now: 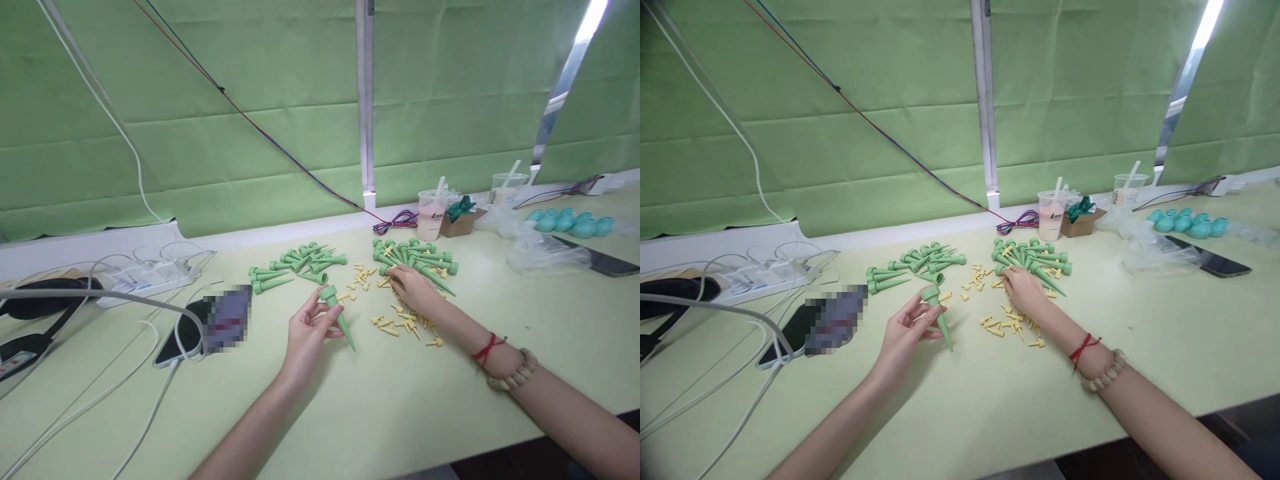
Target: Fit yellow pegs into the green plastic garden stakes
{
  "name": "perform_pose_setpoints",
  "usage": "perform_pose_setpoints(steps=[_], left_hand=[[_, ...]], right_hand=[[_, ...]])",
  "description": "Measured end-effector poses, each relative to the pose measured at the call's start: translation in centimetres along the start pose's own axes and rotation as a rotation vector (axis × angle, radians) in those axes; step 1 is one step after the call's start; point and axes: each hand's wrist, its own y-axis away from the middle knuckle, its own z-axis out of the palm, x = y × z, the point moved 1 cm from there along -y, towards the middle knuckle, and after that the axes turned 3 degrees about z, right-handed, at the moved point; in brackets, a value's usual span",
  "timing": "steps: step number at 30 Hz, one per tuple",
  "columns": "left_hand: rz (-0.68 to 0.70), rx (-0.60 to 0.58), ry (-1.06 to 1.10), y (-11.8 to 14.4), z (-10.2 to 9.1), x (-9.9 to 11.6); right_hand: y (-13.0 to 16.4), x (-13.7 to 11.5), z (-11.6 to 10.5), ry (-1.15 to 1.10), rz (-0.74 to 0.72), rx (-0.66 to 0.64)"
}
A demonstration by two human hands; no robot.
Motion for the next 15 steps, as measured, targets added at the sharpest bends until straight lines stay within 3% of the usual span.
perform_pose_setpoints(steps=[4, 15], left_hand=[[-0.013, -0.052, 0.004, 0.11, 0.32, -0.48], [-0.068, -0.171, 0.005, 0.15, 0.49, -0.70]], right_hand=[[-0.27, 0.36, 1.12, 0.045, -0.029, -0.036], [-0.40, 0.22, 0.38, -0.090, 0.001, -0.032]])
